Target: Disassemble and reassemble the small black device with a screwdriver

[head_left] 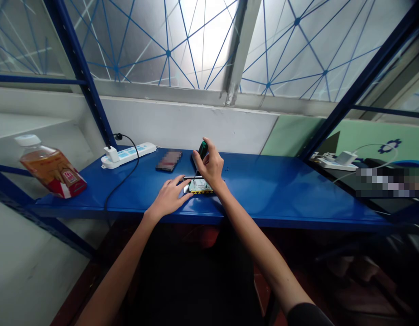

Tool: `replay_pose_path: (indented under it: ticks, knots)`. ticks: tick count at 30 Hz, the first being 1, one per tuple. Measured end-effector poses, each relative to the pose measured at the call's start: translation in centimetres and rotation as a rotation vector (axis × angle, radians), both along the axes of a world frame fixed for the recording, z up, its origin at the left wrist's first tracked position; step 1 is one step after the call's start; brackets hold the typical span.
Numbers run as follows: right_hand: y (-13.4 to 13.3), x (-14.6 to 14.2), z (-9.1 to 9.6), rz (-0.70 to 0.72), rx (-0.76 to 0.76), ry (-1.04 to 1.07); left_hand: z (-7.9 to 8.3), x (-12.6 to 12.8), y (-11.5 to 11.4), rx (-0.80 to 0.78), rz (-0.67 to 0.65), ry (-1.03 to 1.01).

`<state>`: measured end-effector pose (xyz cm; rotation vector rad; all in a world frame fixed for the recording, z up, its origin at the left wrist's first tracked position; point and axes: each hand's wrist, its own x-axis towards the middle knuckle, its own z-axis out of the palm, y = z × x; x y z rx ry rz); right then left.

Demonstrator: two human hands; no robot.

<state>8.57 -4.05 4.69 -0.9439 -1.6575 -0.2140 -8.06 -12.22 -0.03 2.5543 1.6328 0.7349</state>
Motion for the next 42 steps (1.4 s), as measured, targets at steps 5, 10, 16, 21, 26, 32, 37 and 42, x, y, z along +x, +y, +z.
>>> replay_pose_path:
  ticks: [5,10,16,21,26,32,37,42]
  knots:
    - [-0.23,0.04,0.08,0.031,-0.005,-0.022,0.04,-0.01,0.04,0.009,-0.001,0.01]
    - [-0.11,-0.09,-0.08,0.012,-0.002,-0.043,0.15,0.05,0.05,0.02,-0.005,0.011]
    - [-0.24,-0.03,-0.01,-0.012,0.005,-0.077,0.31,0.12,0.01,0.018,0.004,0.033]
    - [-0.03,-0.04,-0.12,-0.007,0.017,-0.068,0.24,0.13,0.05,0.034,-0.009,0.023]
    - [-0.01,-0.23,-0.21,-0.013,0.027,-0.086,0.09,0.13,0.05,0.03,-0.002,0.023]
    - [0.18,-0.06,-0.32,-0.035,-0.001,-0.109,0.14,0.12,0.01,0.025,-0.007,0.038]
    - [-0.09,-0.11,-0.03,-0.048,-0.021,-0.099,0.13,0.06,0.04,0.027,-0.003,0.033]
    - [-0.21,-0.16,0.04,-0.024,-0.029,-0.093,0.01,-0.03,0.14,0.019,-0.008,0.042]
